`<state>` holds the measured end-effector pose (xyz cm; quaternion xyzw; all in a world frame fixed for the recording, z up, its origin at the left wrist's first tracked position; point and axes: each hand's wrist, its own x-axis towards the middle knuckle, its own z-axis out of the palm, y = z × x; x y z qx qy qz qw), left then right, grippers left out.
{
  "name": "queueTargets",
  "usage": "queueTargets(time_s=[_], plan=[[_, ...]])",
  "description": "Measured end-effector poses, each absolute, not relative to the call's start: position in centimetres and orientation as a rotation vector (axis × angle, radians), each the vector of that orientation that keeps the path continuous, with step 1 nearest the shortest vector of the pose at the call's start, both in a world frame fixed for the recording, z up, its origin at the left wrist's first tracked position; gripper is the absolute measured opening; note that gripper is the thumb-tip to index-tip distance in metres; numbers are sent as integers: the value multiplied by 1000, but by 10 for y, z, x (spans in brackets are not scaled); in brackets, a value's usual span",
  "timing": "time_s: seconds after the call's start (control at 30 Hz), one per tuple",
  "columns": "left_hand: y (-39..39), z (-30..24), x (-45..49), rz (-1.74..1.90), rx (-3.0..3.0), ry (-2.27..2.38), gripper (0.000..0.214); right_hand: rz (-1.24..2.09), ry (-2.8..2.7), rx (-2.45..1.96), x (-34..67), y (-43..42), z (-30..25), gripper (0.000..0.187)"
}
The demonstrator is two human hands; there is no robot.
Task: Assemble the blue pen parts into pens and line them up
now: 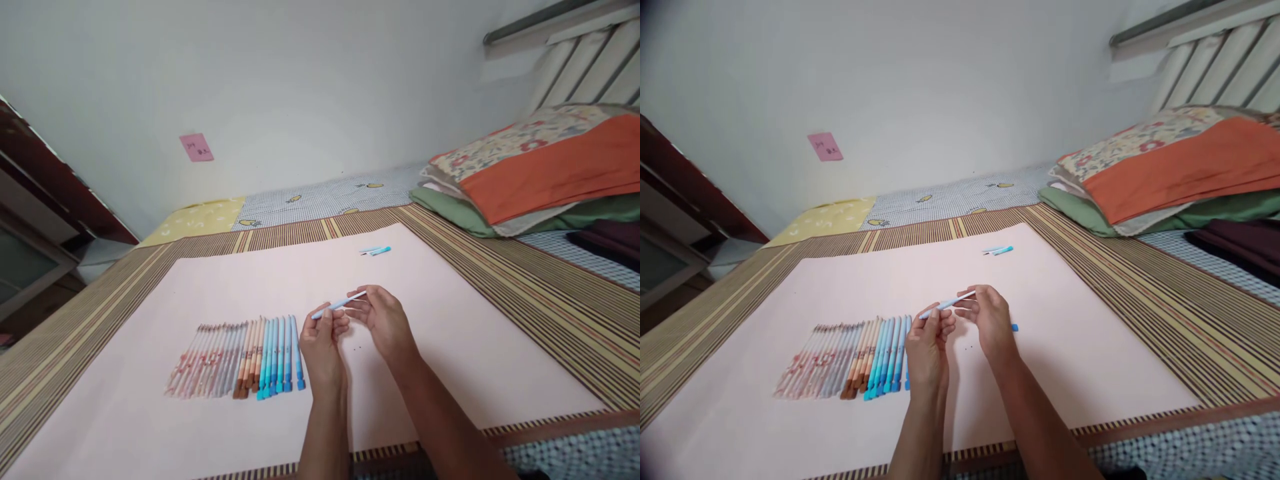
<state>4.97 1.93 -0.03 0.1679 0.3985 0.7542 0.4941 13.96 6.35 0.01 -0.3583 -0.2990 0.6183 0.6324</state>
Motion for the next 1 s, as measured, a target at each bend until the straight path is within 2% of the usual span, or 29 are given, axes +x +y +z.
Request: queueTargets(time_s=[0.23, 0.4, 0.47, 0.63, 0.77, 1.0], plan=[[24, -7, 50, 1731, 55, 1035, 18, 1327, -630, -982, 149, 72, -17, 34], [26, -13, 52, 1679, 19, 1108, 18, 1273, -625, -1040, 156, 77, -21, 28], [27, -16, 51, 1701, 65, 1135, 16, 1241, -635, -1080, 158, 79, -21, 26], [30, -24, 50, 1810, 265, 1257, 27, 1133, -734, -1151, 157, 82, -23, 23], [31, -27, 46, 1758, 496, 1448, 16, 1078, -800, -1174, 155, 81, -23, 23], [28, -25, 44, 1630, 866, 1619, 17, 963, -956, -1206, 154, 77, -17, 25]])
